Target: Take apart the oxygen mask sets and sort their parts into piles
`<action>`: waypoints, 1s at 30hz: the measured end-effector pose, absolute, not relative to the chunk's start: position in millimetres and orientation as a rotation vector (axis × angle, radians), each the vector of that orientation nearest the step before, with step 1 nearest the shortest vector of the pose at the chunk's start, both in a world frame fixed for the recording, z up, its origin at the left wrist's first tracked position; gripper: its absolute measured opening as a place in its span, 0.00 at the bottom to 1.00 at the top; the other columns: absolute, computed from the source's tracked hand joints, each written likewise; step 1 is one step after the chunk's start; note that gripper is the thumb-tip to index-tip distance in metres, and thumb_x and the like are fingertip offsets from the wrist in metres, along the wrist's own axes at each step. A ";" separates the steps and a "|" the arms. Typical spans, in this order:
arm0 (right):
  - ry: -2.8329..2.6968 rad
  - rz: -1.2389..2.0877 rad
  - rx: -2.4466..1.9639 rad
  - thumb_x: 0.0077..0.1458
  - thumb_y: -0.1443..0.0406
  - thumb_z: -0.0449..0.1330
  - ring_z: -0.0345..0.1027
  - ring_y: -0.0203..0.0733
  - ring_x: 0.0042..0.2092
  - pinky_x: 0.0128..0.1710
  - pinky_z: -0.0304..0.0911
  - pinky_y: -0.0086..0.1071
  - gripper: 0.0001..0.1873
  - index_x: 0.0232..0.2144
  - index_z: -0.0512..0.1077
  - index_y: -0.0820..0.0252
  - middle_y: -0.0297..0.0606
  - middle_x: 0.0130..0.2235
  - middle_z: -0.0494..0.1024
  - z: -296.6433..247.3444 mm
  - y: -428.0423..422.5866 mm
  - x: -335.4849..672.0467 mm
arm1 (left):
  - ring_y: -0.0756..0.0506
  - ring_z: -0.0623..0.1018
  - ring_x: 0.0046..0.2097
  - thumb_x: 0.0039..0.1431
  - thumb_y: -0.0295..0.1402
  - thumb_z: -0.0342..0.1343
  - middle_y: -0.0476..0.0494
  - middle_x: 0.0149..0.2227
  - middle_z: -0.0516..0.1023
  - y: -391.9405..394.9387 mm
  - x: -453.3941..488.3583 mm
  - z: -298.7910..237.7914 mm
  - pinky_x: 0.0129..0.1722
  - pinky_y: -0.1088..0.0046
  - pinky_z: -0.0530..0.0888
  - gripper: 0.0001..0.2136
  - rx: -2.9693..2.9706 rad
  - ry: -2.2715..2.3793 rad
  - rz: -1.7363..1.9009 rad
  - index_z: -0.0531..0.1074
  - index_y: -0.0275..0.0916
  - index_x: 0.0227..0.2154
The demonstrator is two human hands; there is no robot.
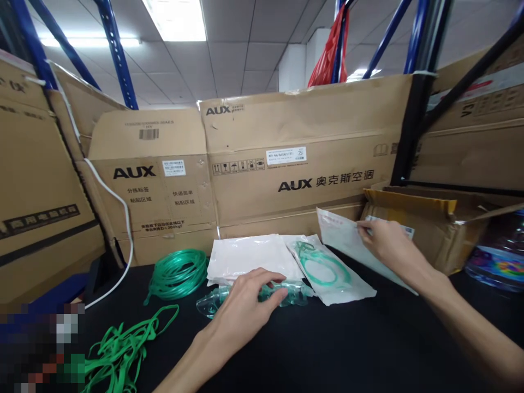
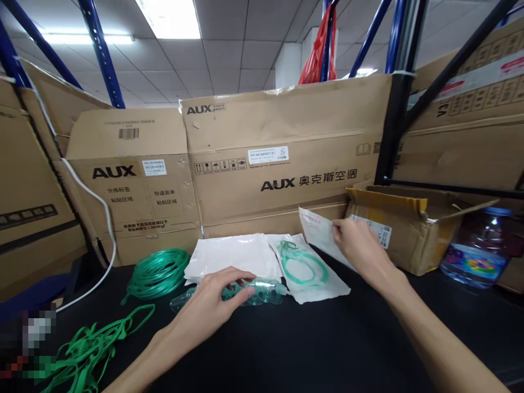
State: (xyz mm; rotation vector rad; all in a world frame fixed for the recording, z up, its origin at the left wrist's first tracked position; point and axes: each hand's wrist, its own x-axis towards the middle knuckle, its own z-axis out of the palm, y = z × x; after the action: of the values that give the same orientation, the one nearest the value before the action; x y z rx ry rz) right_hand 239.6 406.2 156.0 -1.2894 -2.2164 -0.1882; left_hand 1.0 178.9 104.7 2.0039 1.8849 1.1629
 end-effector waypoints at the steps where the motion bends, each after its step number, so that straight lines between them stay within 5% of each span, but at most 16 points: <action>1: -2.178 -0.185 -1.235 0.68 0.66 0.56 0.79 0.50 0.43 0.44 0.73 0.44 0.11 0.42 0.79 0.62 0.44 0.40 0.84 166.5 397.3 244.4 | 0.41 0.81 0.49 0.66 0.38 0.59 0.47 0.47 0.83 180.7 3.8 107.0 0.53 0.59 0.75 0.10 1.920 1.844 1.189 0.80 0.45 0.47; 4: -2.079 -0.177 -1.048 0.66 0.65 0.52 0.79 0.62 0.47 0.45 0.73 0.49 0.17 0.45 0.82 0.59 0.48 0.43 0.85 184.6 360.9 243.7 | 0.38 0.80 0.53 0.63 0.43 0.62 0.41 0.53 0.81 189.7 13.5 112.8 0.55 0.57 0.75 0.21 1.625 1.575 1.223 0.75 0.43 0.56; 7: -2.086 -0.158 -0.797 0.66 0.64 0.52 0.80 0.55 0.49 0.51 0.74 0.47 0.19 0.53 0.78 0.56 0.42 0.50 0.84 177.1 320.5 220.8 | 0.36 0.76 0.60 0.60 0.47 0.65 0.33 0.63 0.73 199.3 20.4 116.8 0.58 0.55 0.74 0.35 1.337 1.231 1.259 0.64 0.40 0.66; 12: -2.203 -0.158 -0.147 0.68 0.72 0.49 0.71 0.51 0.60 0.60 0.68 0.52 0.21 0.57 0.74 0.61 0.48 0.58 0.78 131.8 279.1 169.4 | 0.33 0.71 0.64 0.58 0.47 0.68 0.35 0.65 0.70 202.3 7.1 114.0 0.59 0.53 0.72 0.34 1.141 0.813 1.586 0.66 0.42 0.64; 17: -2.191 -0.073 0.011 0.70 0.68 0.53 0.59 0.52 0.68 0.65 0.61 0.54 0.20 0.61 0.70 0.60 0.52 0.66 0.67 110.9 272.0 151.7 | 0.34 0.71 0.64 0.60 0.38 0.66 0.38 0.60 0.75 187.1 -20.1 113.1 0.59 0.55 0.73 0.29 0.955 0.803 1.900 0.66 0.44 0.63; 25: -1.712 0.681 -0.530 0.62 0.57 0.61 0.76 0.50 0.42 0.44 0.69 0.41 0.13 0.33 0.81 0.57 0.41 0.39 0.83 113.4 299.0 168.9 | 0.36 0.77 0.58 0.52 0.32 0.69 0.42 0.54 0.81 173.6 -39.6 118.4 0.57 0.60 0.74 0.31 0.843 0.888 2.030 0.69 0.43 0.60; 30: -1.766 0.893 -0.626 0.53 0.53 0.65 0.73 0.50 0.36 0.37 0.66 0.40 0.16 0.31 0.83 0.59 0.42 0.35 0.82 101.7 311.4 162.0 | 0.34 0.76 0.59 0.51 0.32 0.69 0.42 0.53 0.81 170.2 -35.2 115.3 0.58 0.55 0.73 0.30 0.931 0.964 1.977 0.71 0.43 0.59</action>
State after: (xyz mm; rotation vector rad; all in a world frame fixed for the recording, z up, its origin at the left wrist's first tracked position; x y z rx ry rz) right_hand 162.0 311.4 101.7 -0.6256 -1.7661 0.8933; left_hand -35.2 170.2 115.3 0.9314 0.9641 1.9767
